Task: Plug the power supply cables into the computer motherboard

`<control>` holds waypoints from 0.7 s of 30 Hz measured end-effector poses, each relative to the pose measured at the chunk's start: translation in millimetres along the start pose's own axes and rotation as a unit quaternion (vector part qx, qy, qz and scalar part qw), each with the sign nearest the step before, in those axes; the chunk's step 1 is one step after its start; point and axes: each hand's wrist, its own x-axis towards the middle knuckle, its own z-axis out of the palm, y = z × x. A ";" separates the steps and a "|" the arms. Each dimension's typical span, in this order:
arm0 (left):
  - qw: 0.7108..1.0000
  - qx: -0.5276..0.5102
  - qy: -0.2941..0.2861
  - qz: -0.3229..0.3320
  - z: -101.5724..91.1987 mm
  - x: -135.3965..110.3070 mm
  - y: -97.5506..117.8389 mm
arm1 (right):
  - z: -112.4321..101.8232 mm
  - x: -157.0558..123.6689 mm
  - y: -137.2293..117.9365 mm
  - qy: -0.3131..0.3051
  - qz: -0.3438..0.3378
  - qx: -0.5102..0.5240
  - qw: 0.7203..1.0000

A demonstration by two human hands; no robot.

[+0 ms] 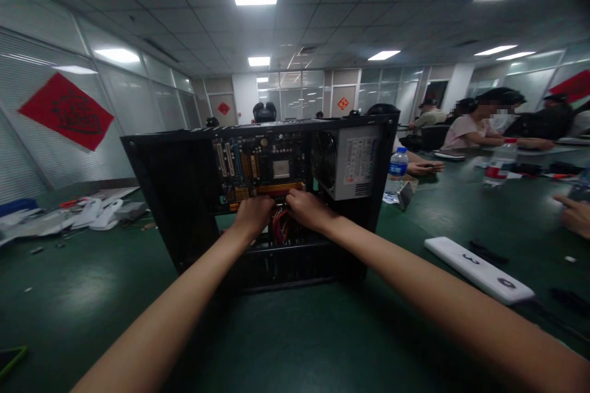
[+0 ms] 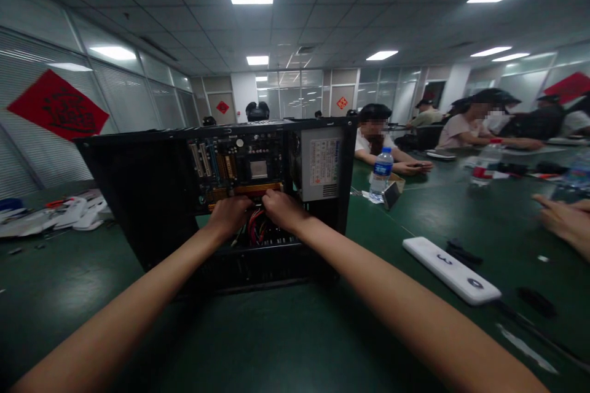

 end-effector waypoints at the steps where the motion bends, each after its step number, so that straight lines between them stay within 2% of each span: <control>1: 1.000 -0.001 -0.001 -0.001 0.0 0.2 0.2 | -0.6 -0.4 -1.2 -0.005 0.002 -0.006 1.000; 5: 1.000 -0.007 -0.003 -0.007 0.1 0.2 0.9 | -3.7 -1.6 -3.5 -0.021 0.003 -0.013 1.000; 14: 1.000 -0.021 -0.002 -0.014 -0.6 -1.6 2.3 | -2.1 -2.8 -2.0 -0.001 -0.014 0.005 1.000; 21: 1.000 -0.024 -0.006 -0.010 1.0 -2.1 2.1 | -3.0 -1.2 -2.7 -0.010 -0.003 0.008 1.000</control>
